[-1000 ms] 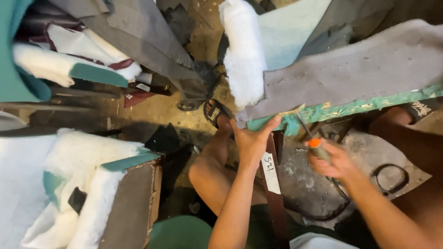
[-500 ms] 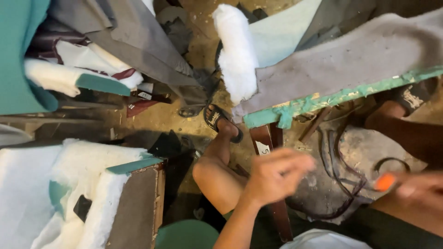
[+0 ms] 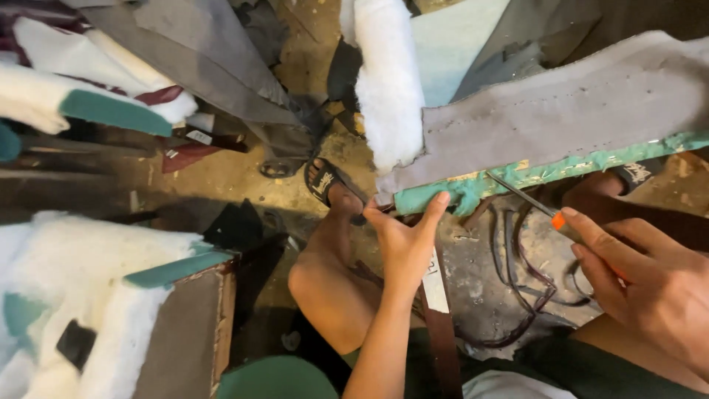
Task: Removing staples and old upholstery fabric from a wooden chair frame using a screwdriver as a prying tool.
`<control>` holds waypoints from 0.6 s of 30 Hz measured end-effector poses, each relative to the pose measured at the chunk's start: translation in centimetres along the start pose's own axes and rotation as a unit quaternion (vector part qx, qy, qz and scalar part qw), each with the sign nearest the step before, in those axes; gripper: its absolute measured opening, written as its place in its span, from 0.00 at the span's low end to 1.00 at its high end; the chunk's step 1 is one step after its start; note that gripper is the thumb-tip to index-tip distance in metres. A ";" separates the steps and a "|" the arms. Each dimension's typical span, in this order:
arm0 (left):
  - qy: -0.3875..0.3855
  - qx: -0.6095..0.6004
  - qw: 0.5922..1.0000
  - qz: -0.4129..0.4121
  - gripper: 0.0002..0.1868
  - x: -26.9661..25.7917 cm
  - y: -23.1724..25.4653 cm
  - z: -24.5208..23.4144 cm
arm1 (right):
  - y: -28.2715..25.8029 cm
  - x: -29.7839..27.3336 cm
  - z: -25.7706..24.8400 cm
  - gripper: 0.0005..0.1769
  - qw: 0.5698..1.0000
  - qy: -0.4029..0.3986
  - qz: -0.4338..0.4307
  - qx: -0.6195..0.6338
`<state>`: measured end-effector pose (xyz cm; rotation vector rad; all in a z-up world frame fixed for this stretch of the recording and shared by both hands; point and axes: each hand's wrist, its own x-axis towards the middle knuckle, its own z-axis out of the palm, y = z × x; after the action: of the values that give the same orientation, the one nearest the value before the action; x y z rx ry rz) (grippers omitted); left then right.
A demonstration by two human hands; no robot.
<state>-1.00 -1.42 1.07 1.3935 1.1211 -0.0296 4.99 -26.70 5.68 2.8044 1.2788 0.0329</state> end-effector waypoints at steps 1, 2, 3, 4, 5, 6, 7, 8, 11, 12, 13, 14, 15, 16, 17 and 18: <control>-0.023 0.012 0.998 -0.063 0.68 0.0 0.6 -0.3 | 0.2 0.1 -0.1 0.35 0.999 -0.009 -0.041 -0.027; -0.045 0.025 0.991 -0.126 0.72 0.0 1.2 -0.6 | 0.5 0.3 -0.3 0.37 0.995 -0.019 -0.083 -0.054; -0.050 0.023 0.990 -0.128 0.72 -0.1 1.3 -0.6 | 0.5 0.3 -0.7 0.37 0.995 -0.023 -0.082 -0.058; -0.075 -0.001 0.985 -0.158 0.70 -0.1 1.5 -0.7 | 0.5 0.5 -1.0 0.27 0.977 -0.026 -0.165 -0.129; -0.100 -0.025 0.977 -0.188 0.70 0.0 1.7 -0.6 | 0.6 0.7 -1.3 0.21 0.948 -0.029 -0.248 -0.199; -0.102 -0.024 0.976 -0.193 0.70 0.3 0.7 -0.3 | -0.1 1.6 -2.2 0.21 0.948 -0.035 -0.248 -0.197; -0.092 -0.094 0.980 -0.148 0.53 0.7 -0.2 0.0 | -0.8 2.5 -3.0 0.09 0.974 -0.014 -0.209 -0.090; -0.080 -0.160 0.978 -0.106 0.36 0.7 -1.3 0.2 | -1.7 3.2 -3.8 0.12 0.986 0.003 -0.164 0.021; -0.085 -0.121 0.988 -0.038 0.31 0.9 -2.5 0.0 | -4.1 1.7 -2.7 0.26 0.972 -0.006 0.170 0.161; -0.075 -0.129 0.988 -0.033 0.31 0.8 -2.1 -0.1 | -4.0 1.3 -1.8 0.26 0.974 -0.001 0.158 0.161; -0.084 -0.103 0.990 -0.043 0.33 0.6 -1.7 -0.1 | -3.8 0.8 -1.0 0.21 0.984 0.016 0.125 0.126; -0.104 -0.064 0.991 -0.057 0.35 0.5 -1.5 -0.3 | -4.2 -0.3 -0.1 0.20 0.989 0.031 0.110 0.091; -0.106 -0.060 0.991 -0.054 0.35 0.7 -1.3 -0.3 | -4.1 -0.2 0.6 0.20 0.988 0.034 0.115 0.093; -0.086 -0.071 0.992 -0.063 0.35 0.6 -1.3 -0.2 | -4.3 -0.8 1.1 0.20 0.985 0.059 0.122 0.105; -0.066 -0.081 0.992 -0.073 0.35 0.4 -1.3 -0.2 | -4.6 -1.3 1.5 0.20 0.981 0.085 0.128 0.116; -0.068 -0.082 0.992 -0.071 0.35 0.5 -2.1 -0.1 | -4.8 -1.4 0.7 0.20 0.981 0.087 0.129 0.115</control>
<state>-2.11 -1.58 -0.82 1.1485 1.0825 -0.1298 0.53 -24.68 4.67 3.2141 0.9941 0.1559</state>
